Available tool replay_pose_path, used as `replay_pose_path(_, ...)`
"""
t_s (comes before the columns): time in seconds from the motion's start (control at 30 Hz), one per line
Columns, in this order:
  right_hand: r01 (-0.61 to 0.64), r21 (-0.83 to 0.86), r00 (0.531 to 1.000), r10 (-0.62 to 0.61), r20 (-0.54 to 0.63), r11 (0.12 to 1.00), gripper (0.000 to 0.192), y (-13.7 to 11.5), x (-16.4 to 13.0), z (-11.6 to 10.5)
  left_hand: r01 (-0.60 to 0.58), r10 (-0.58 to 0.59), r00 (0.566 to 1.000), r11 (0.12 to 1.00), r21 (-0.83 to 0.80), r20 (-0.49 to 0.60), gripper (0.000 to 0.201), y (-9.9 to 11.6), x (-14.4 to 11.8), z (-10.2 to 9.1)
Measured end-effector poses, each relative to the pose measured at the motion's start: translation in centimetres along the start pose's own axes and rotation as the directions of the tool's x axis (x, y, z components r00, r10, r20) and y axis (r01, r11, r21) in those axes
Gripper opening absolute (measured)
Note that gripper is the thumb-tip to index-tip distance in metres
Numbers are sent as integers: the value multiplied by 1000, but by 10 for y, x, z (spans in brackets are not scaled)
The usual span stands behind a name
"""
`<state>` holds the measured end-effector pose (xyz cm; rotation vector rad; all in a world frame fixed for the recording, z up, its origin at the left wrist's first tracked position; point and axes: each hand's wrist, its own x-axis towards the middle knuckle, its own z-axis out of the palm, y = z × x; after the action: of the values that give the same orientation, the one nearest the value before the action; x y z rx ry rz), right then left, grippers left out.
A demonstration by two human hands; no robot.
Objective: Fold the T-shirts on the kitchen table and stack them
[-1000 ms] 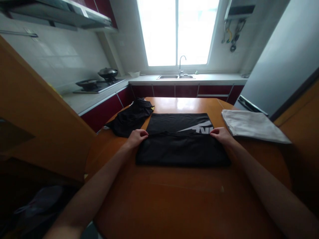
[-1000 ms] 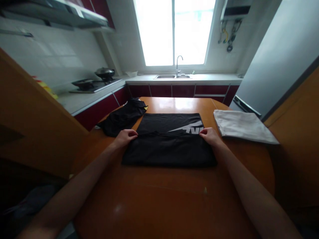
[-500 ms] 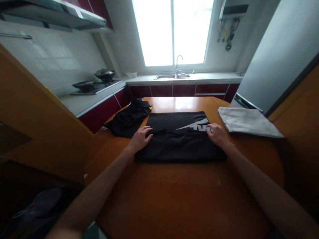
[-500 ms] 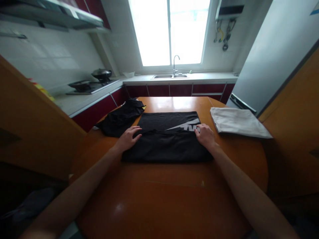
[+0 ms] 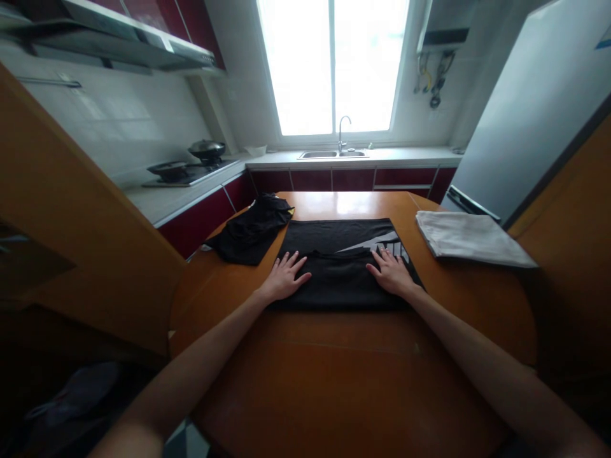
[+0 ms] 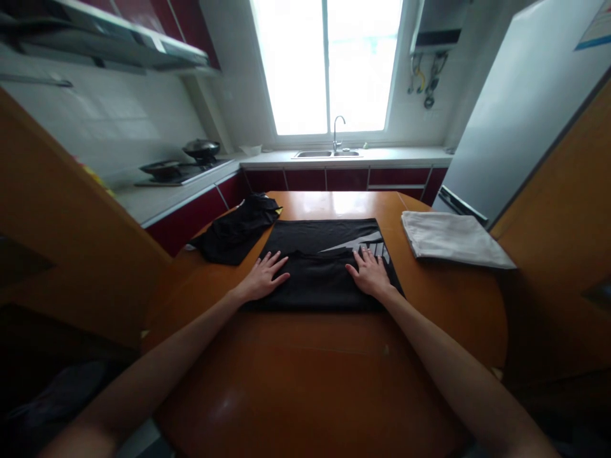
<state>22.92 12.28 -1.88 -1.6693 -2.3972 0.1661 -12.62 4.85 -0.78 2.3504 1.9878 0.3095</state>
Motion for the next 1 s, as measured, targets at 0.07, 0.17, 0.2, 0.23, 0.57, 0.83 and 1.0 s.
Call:
replay_pose_path(0.07, 11, -10, 998, -11, -60, 1000, 67, -8, -5, -6, -30, 31, 998, 999, 9, -55, 73, 12, -2, -7)
replay_pose_path(0.17, 90, -7, 987, -90, -130, 996, 65, -30, -18, -10, -117, 117, 987, 993, 5, -106, 69, 36, -7, -10)
replay_pose_path(0.2, 127, 0, 984, -126, -126, 992, 65, -38, -24, -10, -146, 145, 985, 989, 0, -95, 68, 43, -9, -9)
replay_pose_path(0.23, 161, 8, 982, -160, -105, 987, 65, -46, -29, -8, -167, 167, 984, 986, -5, -69, 68, 50, -12, -6)
replay_pose_path(0.57, 219, 42, 975, -220, 13, 975, 68, -67, -41, -3, -230, 230, 973, 973, -14, 20, 72, 67, -18, -4)
replay_pose_path(0.83, 343, 74, 935, -348, 65, 936, 66, -78, -45, 3, -316, 315, 943, 949, -8, 108, 69, 76, -16, 4)
replay_pose_path(1.0, 336, 86, 936, -343, 85, 938, 66, -75, -42, 6, -302, 300, 946, 953, 5, 125, 69, 75, -16, 6)
